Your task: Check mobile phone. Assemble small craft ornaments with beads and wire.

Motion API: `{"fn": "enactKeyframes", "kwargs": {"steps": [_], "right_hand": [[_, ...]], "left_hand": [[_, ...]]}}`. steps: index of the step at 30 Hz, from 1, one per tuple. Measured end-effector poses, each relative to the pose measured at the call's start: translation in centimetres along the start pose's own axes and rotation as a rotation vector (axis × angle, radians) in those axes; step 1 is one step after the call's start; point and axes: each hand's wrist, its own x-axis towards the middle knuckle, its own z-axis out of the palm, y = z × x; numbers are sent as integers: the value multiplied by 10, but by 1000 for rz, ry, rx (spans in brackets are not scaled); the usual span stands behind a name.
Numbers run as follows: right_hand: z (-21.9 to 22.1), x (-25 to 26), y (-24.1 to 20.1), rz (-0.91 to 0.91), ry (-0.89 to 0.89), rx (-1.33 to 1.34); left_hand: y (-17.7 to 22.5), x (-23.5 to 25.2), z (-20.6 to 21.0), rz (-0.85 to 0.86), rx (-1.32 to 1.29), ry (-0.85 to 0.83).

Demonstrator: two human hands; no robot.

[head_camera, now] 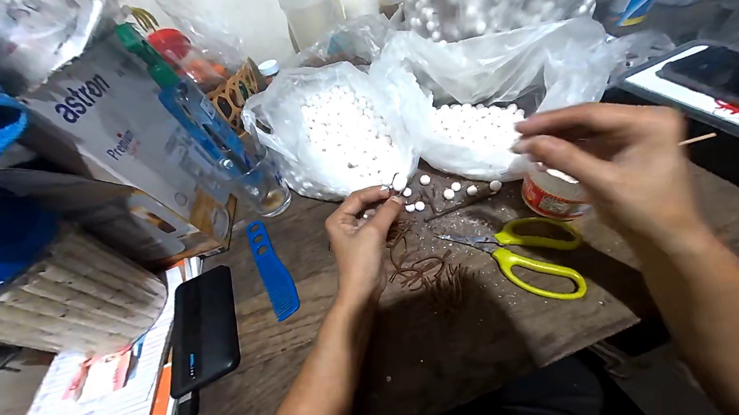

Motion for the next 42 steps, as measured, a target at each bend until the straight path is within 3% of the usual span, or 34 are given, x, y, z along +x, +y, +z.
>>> {"fn": "enactKeyframes", "kwargs": {"steps": [4,7,15,22,29,35,39,42], "right_hand": [[-62,-44,27,100,269,-20],[-79,-63,40,240,390,30],[-70,-82,33,225,374,-14],[-6,-49,-3,0,-52,-242],[39,24,18,105,-495,-538],[76,40,36,390,-813,-737],[64,32,42,241,-587,-542],[55,30,29,378,-318,1]], "left_hand": [[7,-1,4,-158,-164,-12],[10,-2,6,-215,-170,-14],[12,-2,7,-218,-216,-35],[12,-3,0,-205,-163,-58],[11,-2,-2,-196,-112,-52],[10,-1,-2,-191,-122,-49],[8,-1,-2,-169,-124,-50],[5,-1,-1,-141,-117,-52]]}}
